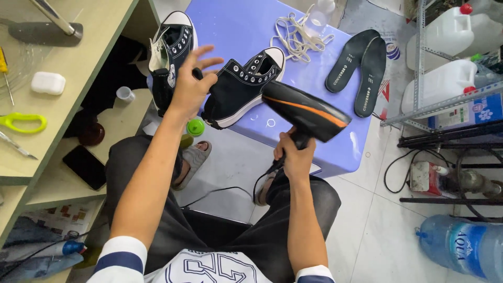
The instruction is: Drying the inside and outside of black high-top sneakers using a handheld hairdryer.
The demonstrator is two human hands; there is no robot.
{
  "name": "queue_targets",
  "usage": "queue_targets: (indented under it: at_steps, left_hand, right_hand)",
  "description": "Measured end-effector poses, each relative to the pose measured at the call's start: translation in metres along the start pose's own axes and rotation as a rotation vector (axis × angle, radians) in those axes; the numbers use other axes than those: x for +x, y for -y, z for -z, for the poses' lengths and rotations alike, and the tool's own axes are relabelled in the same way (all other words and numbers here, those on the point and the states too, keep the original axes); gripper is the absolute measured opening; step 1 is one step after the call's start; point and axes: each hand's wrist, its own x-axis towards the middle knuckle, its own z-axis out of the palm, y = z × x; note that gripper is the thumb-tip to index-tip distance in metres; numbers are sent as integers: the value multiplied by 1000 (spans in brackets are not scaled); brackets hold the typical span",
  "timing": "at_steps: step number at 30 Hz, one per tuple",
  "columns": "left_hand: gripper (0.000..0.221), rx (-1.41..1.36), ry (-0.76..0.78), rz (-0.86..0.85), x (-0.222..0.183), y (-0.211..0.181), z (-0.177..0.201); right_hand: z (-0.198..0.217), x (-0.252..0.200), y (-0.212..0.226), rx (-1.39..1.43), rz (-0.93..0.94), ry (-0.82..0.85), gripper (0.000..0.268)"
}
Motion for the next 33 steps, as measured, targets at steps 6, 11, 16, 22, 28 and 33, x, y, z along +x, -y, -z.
queue_targets:
  at_steps: [6,11,16,22,28,33]
  left_hand:
    - [39,786,73,-339,4,-36,-15]
    - [45,700,161,67,16,-36,-11]
    - [41,627,162,179,16,-49,-12]
    - [44,543,112,26,-8,-39,-12]
    - [105,445,-136,42,-40,-14,-19]
    - [46,560,75,33,-24,61,-3]
  right_hand:
    - [-7,-10,-3,37,10,107,19]
    - [-6,-10,-6,12,-15,174,19]
    - [-7,-8,0,-79,-56,138,20]
    - [-15,-4,17,-321,-38,-88,19]
    - [9,8,2,-12,-68,-102,20]
    - [20,3,-16,119,160,112,10]
